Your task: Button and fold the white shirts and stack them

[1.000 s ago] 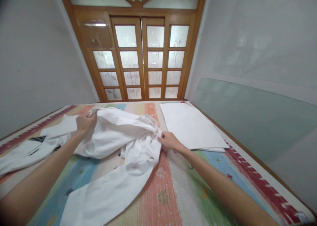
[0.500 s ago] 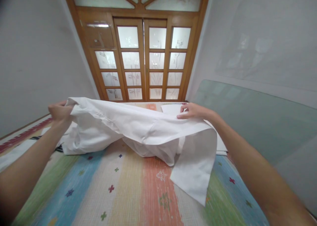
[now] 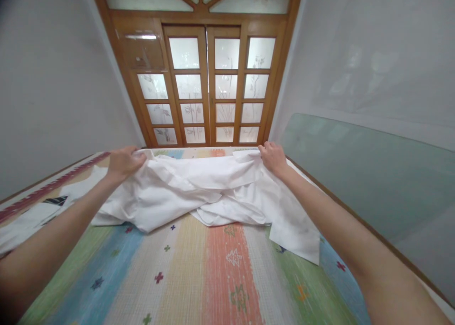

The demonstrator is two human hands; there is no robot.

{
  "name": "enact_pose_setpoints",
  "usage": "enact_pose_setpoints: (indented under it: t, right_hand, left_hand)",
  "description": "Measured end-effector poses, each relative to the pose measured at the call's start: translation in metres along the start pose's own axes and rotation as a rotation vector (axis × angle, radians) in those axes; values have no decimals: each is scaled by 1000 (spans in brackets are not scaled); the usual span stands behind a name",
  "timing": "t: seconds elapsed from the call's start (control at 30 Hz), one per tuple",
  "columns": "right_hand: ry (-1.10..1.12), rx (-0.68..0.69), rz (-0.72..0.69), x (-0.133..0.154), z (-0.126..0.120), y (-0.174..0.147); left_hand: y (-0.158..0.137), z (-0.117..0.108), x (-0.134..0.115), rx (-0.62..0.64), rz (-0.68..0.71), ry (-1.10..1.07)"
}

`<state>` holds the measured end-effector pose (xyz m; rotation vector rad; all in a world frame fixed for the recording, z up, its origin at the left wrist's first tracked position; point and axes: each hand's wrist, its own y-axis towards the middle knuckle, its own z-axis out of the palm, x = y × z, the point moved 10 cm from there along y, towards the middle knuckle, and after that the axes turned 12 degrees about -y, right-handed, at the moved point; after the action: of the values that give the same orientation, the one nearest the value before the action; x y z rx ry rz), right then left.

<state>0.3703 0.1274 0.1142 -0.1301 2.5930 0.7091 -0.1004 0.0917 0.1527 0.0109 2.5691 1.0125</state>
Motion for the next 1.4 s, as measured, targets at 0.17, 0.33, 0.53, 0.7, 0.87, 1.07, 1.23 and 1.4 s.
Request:
enact_pose_setpoints:
  t: [0.17, 0.33, 0.53, 0.7, 0.87, 1.07, 1.23, 1.4]
  right_hand:
    - [120, 17, -107, 39, 26, -19]
    - [552, 303, -456, 105, 40, -79]
    - [441, 308, -567, 146, 20, -128]
    - [338, 368, -597, 171, 16, -130]
    - [426, 418, -724, 183, 5, -136]
    - [393, 597, -848, 176, 4, -162]
    - [420, 901, -1020, 177, -2, -204]
    - [545, 709, -955, 183, -37, -185]
  left_hand:
    - [-22, 36, -17, 30, 125, 58]
    - [-90, 36, -59, 19, 340, -9]
    - [-203, 87, -108, 544, 753, -212]
    - [-212, 114, -93, 630, 607, -199]
    - [-205, 99, -82, 786, 496, -320]
    - [-225, 75, -56, 1197, 300, -491]
    - [-253, 56, -45, 1449, 134, -470]
    - [-245, 50, -58, 1319, 17, -468]
